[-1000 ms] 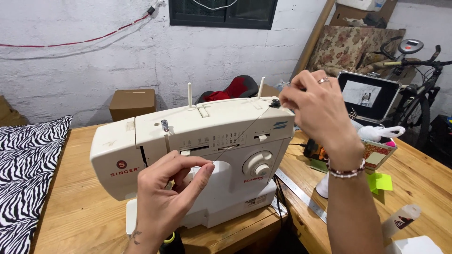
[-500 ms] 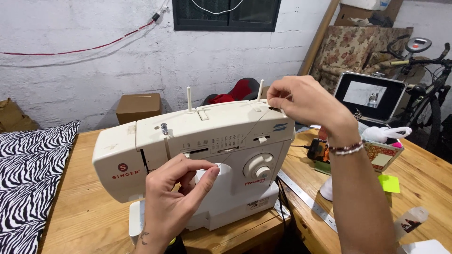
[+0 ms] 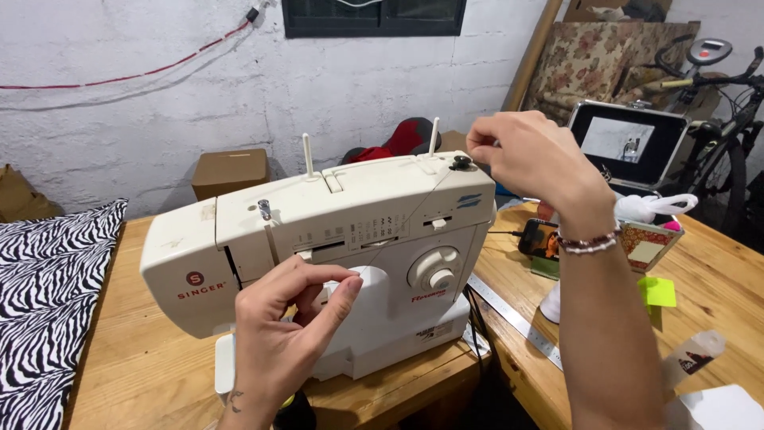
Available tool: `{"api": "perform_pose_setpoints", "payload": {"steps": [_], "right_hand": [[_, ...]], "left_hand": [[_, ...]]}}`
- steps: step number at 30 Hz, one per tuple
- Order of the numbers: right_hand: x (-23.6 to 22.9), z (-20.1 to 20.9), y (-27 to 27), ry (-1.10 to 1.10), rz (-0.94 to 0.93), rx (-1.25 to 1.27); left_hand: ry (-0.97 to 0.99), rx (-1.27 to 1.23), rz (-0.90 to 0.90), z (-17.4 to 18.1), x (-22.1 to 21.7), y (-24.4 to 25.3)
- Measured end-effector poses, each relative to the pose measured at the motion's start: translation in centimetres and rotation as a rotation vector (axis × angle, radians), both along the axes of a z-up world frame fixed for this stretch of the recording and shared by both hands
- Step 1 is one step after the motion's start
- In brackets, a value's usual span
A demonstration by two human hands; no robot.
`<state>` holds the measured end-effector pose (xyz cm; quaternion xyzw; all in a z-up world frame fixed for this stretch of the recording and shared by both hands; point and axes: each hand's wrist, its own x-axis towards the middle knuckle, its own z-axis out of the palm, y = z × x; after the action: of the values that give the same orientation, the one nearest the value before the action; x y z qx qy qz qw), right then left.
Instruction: Preparing a sewing machine by selecting a bobbin from a case, inserting it into the machine, and threading the machine guides.
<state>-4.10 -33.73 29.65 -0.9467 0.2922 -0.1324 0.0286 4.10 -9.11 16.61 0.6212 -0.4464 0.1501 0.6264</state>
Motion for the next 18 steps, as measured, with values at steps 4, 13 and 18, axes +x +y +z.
{"api": "perform_pose_setpoints", "payload": {"steps": [4, 13, 18], "right_hand": [[-1.1, -1.7, -0.2, -0.073, 0.045, -0.024], [-4.1, -8.9, -1.2, -0.544, 0.386, -0.1], [-5.1, -13.9, -0.7, -0.538, 0.511, -0.155]], "left_hand": [[0.007, 0.003, -0.008, 0.1, -0.1, 0.2], [-0.129, 0.022, -0.05, -0.8, -0.2, 0.5], [-0.178, 0.005, -0.085, -1.5, -1.1, 1.0]]}}
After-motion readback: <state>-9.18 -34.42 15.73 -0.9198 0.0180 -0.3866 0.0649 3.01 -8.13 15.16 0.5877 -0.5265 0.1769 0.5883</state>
